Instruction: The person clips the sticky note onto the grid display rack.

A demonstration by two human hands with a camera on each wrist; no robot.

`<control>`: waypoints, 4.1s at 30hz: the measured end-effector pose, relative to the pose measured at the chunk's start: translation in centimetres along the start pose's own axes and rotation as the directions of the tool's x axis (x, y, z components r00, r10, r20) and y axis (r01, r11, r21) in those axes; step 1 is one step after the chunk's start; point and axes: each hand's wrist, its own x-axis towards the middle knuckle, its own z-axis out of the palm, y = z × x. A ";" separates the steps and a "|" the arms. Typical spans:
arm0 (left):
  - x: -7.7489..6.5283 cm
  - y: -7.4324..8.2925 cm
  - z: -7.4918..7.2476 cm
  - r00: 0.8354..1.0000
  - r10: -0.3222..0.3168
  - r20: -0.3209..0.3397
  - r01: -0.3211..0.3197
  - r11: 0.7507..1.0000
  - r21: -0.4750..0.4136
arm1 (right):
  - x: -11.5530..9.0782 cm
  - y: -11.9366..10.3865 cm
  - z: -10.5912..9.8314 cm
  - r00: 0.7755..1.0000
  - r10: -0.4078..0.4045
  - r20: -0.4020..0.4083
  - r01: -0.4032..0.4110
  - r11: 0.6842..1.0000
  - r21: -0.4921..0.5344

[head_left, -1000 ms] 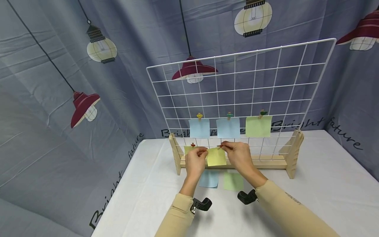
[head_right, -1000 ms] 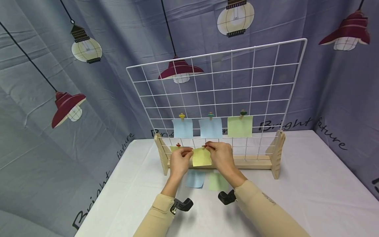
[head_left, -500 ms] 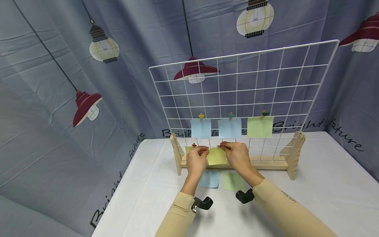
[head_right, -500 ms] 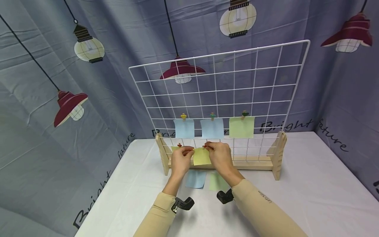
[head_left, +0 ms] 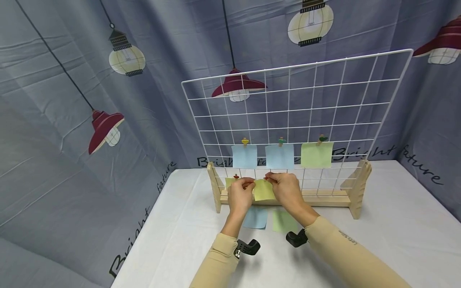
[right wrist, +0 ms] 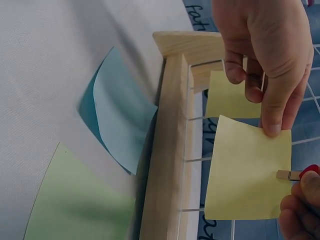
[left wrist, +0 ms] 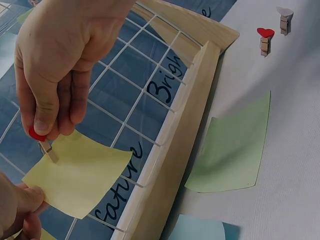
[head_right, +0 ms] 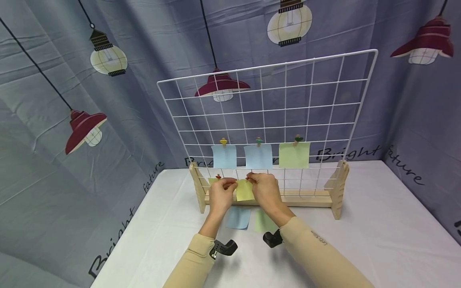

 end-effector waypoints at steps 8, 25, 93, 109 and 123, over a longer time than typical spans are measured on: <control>0.0 -0.1 -0.1 1.000 0.027 -0.011 -0.027 1.000 -0.008 | 0.0 -0.2 0.2 1.000 -0.012 0.006 0.012 0.999 -0.042; -0.3 -0.2 -0.2 0.999 0.026 -0.020 -0.027 0.999 -0.020 | -0.5 0.0 0.4 0.996 -0.069 -0.057 0.065 0.995 -0.074; -3.1 0.2 -3.3 0.965 0.110 0.237 -0.079 0.987 -0.138 | -5.5 3.4 -4.3 0.995 0.040 0.094 -0.048 0.995 0.086; -3.9 -1.1 -3.7 0.961 0.099 0.260 -0.060 0.986 -0.154 | -7.4 4.8 -5.9 0.986 0.113 0.127 -0.117 0.993 0.026; -4.2 -2.0 -4.1 0.960 0.091 0.265 -0.058 0.990 -0.130 | -7.9 5.9 -7.5 0.981 0.160 0.107 -0.161 0.987 0.000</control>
